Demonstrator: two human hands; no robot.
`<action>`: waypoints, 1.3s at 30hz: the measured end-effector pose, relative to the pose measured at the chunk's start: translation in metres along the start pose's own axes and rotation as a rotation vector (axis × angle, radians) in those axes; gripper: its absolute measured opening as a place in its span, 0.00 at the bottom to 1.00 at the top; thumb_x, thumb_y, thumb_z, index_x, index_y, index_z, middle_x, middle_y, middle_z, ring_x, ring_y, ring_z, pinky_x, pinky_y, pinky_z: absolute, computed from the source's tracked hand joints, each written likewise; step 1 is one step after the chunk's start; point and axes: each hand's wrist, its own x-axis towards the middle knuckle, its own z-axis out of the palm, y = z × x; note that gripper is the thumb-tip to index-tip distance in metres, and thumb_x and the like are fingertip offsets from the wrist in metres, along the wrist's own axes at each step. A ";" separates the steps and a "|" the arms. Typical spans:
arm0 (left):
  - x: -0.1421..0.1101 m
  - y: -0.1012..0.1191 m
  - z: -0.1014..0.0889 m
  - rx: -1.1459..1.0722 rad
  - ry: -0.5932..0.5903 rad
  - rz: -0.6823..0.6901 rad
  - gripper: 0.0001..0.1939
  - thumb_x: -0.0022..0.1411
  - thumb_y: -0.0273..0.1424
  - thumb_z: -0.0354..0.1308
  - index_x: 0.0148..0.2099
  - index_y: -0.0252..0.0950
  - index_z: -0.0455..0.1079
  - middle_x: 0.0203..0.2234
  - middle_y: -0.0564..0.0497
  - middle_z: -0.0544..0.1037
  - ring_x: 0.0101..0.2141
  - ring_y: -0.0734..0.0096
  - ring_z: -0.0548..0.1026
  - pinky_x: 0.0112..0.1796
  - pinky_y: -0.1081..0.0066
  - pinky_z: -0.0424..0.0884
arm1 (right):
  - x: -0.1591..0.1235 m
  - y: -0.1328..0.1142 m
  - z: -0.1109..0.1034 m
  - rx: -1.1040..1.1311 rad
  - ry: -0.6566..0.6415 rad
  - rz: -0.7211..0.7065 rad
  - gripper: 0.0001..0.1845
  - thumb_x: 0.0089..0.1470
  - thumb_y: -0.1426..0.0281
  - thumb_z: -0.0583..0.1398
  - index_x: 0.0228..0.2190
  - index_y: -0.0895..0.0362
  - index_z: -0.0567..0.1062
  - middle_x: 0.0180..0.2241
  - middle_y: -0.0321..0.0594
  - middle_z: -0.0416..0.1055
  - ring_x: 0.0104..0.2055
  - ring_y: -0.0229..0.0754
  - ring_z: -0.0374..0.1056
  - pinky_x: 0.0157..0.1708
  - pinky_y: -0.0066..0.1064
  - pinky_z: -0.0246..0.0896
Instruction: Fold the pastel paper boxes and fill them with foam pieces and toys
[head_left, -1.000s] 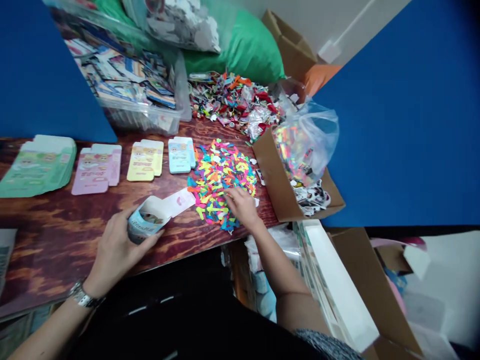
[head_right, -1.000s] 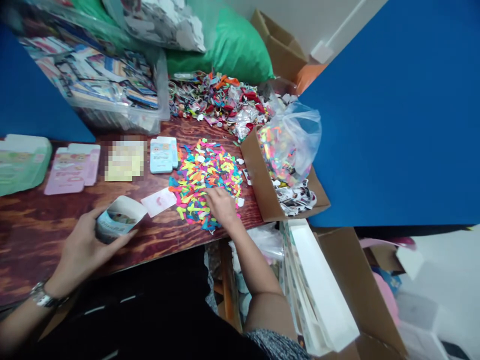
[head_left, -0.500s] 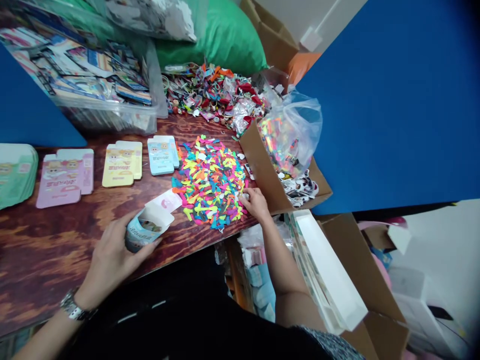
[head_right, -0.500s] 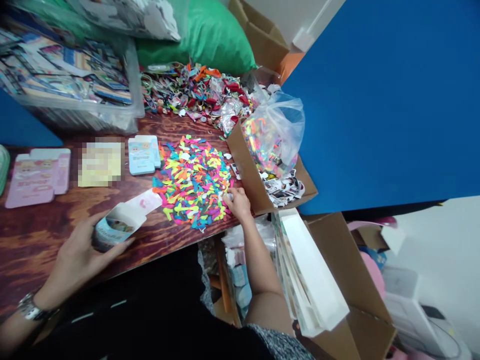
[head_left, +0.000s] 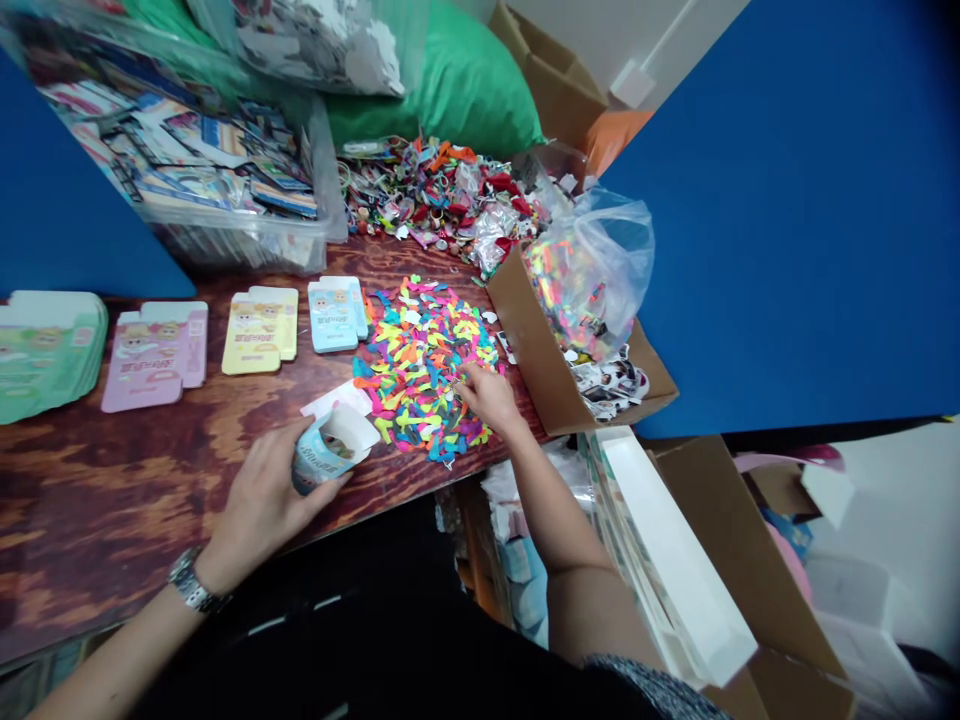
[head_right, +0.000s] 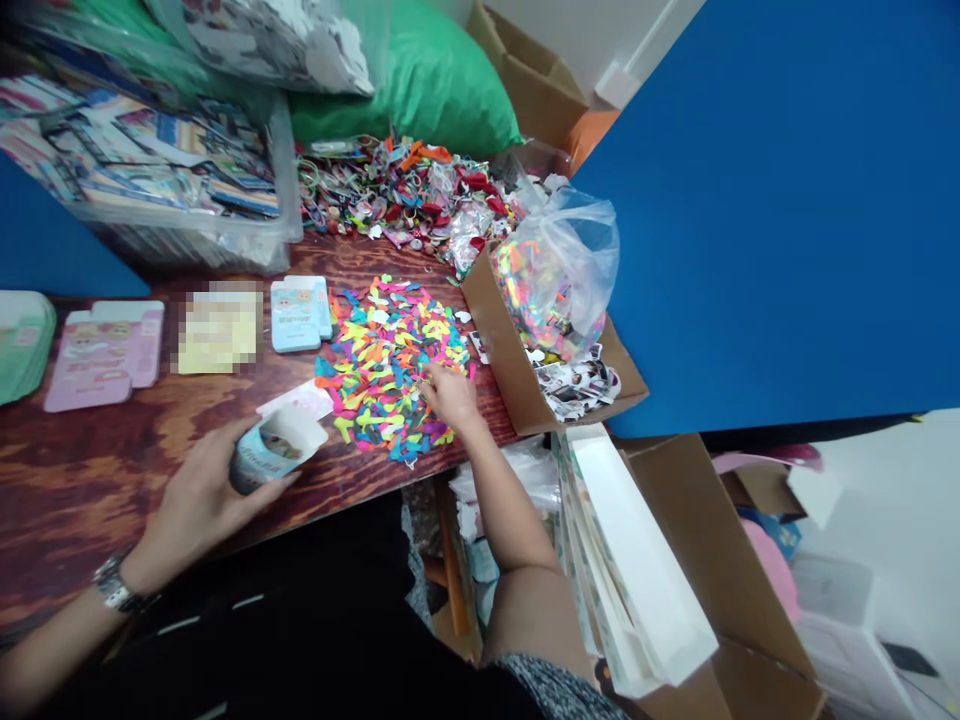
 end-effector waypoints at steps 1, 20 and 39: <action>0.001 0.001 0.001 0.005 -0.006 0.012 0.34 0.62 0.49 0.57 0.62 0.33 0.57 0.49 0.37 0.71 0.48 0.49 0.73 0.48 0.54 0.72 | 0.004 -0.002 0.002 -0.048 -0.017 0.013 0.09 0.58 0.68 0.59 0.40 0.54 0.76 0.34 0.39 0.77 0.35 0.42 0.70 0.35 0.27 0.56; 0.027 0.027 0.023 0.130 0.014 0.056 0.32 0.62 0.36 0.58 0.64 0.30 0.55 0.49 0.36 0.71 0.48 0.48 0.69 0.46 0.56 0.70 | -0.030 -0.115 0.008 0.256 -0.058 -0.561 0.09 0.61 0.76 0.54 0.41 0.57 0.73 0.40 0.44 0.75 0.42 0.41 0.70 0.45 0.32 0.65; 0.043 -0.004 0.018 -0.077 0.083 -0.016 0.34 0.62 0.46 0.58 0.64 0.37 0.55 0.51 0.40 0.72 0.49 0.54 0.74 0.47 0.60 0.73 | 0.097 -0.063 -0.018 0.073 0.141 -0.269 0.16 0.66 0.68 0.53 0.52 0.56 0.73 0.49 0.44 0.76 0.50 0.41 0.72 0.52 0.31 0.64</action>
